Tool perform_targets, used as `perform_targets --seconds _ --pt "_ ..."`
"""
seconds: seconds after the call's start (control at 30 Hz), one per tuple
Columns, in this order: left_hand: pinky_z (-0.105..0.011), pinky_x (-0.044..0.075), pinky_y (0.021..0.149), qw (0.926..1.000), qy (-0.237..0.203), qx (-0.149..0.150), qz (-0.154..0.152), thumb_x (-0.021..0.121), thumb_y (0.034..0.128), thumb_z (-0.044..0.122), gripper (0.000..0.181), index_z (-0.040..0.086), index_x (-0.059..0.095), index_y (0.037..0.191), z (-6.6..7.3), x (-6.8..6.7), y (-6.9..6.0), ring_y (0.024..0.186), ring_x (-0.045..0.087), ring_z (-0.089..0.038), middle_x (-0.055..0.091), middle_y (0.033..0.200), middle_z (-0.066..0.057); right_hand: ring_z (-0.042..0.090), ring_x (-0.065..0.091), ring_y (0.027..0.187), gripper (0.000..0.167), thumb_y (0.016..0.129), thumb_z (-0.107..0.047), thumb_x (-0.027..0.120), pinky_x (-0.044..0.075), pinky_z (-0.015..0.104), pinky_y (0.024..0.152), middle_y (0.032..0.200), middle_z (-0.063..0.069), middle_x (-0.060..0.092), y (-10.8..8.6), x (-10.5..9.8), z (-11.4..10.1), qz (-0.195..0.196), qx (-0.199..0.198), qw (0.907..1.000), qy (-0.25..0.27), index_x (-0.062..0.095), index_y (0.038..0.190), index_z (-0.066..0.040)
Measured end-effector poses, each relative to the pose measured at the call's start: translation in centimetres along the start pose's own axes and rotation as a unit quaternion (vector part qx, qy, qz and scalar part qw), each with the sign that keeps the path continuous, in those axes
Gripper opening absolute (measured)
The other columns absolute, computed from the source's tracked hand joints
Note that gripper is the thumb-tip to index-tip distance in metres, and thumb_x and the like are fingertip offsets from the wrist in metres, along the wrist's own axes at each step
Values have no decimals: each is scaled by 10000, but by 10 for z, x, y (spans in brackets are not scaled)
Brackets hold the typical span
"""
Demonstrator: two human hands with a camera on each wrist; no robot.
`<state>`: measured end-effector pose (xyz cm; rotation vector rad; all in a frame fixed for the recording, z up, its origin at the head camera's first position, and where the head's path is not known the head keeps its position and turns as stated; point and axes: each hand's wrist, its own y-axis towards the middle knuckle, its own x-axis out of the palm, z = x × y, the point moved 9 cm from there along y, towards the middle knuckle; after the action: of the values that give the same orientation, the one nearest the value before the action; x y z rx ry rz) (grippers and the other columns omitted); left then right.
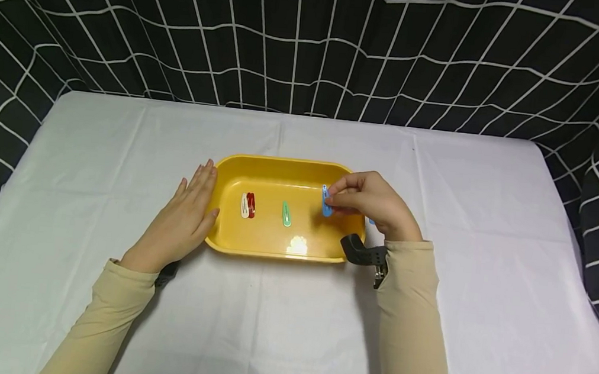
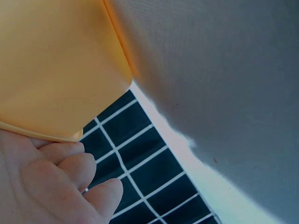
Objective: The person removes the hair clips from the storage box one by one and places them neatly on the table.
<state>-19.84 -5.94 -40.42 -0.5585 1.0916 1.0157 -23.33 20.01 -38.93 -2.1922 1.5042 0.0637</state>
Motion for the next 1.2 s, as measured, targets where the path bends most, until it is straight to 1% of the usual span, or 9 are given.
perform_targets --seconds 0.17,0.47,0.57,0.7,0.8,0.87,1.03,1.2 --pt "-457 55 1144 10000 3 0 9 380 989 246 639 -73 116 1475 0 -1 0 1433 20 -264 28 1562 -165 203 659 781 171 850 -90 687 547 293 757 764 24 698 -4 -2 1 -18 -70 9998 159 634 926 53" --pt "-466 66 1142 10000 11 -3 15 386 985 247 644 -75 118 1474 1 -1 -2 1434 37 -277 34 1562 -167 188 675 783 143 895 -26 608 552 291 759 800 54 700 -9 -3 2 -11 -433 9978 509 603 952 105" --pt "-458 59 1144 10000 19 -25 -11 382 987 245 641 -70 113 1476 0 -1 -1 1434 25 -267 27 1563 -161 189 676 775 107 893 -19 609 553 288 753 796 57 703 -11 -4 3 43 -520 9965 659 619 937 78" --pt "-456 57 1144 10000 -4 -31 -10 378 987 249 640 -71 116 1475 0 0 0 1434 19 -263 23 1562 -159 183 675 763 61 881 -26 634 552 293 754 782 61 704 -14 -7 5 157 -540 9947 862 638 909 27" --pt "-460 61 1143 10000 -11 -13 16 376 986 252 640 -72 121 1475 0 1 0 1434 27 -270 28 1562 -161 174 671 749 27 873 -10 638 554 290 745 779 62 700 -17 -8 7 210 -565 9921 1100 650 896 -2" --pt "-464 65 1142 10000 -8 4 38 376 987 251 638 -75 125 1474 0 1 0 1434 34 -275 34 1561 -165 167 670 736 37 870 7 632 556 283 731 775 61 698 -18 -8 7 205 -638 9896 1275 657 884 -17" --pt "-467 69 1142 10000 -26 19 74 378 986 254 639 -76 129 1473 0 -1 -1 1434 34 -273 39 1562 -165 169 668 717 49 864 24 633 557 270 702 766 76 696 -21 -10 6 176 -811 9838 1587 666 867 -11" --pt "-471 71 1141 10000 -32 25 77 381 985 251 635 -80 141 1471 1 -2 -1 1434 34 -274 43 1561 -169 180 672 717 55 866 20 633 557 270 702 777 77 698 -24 -16 8 223 -829 9828 1637 674 880 -14"
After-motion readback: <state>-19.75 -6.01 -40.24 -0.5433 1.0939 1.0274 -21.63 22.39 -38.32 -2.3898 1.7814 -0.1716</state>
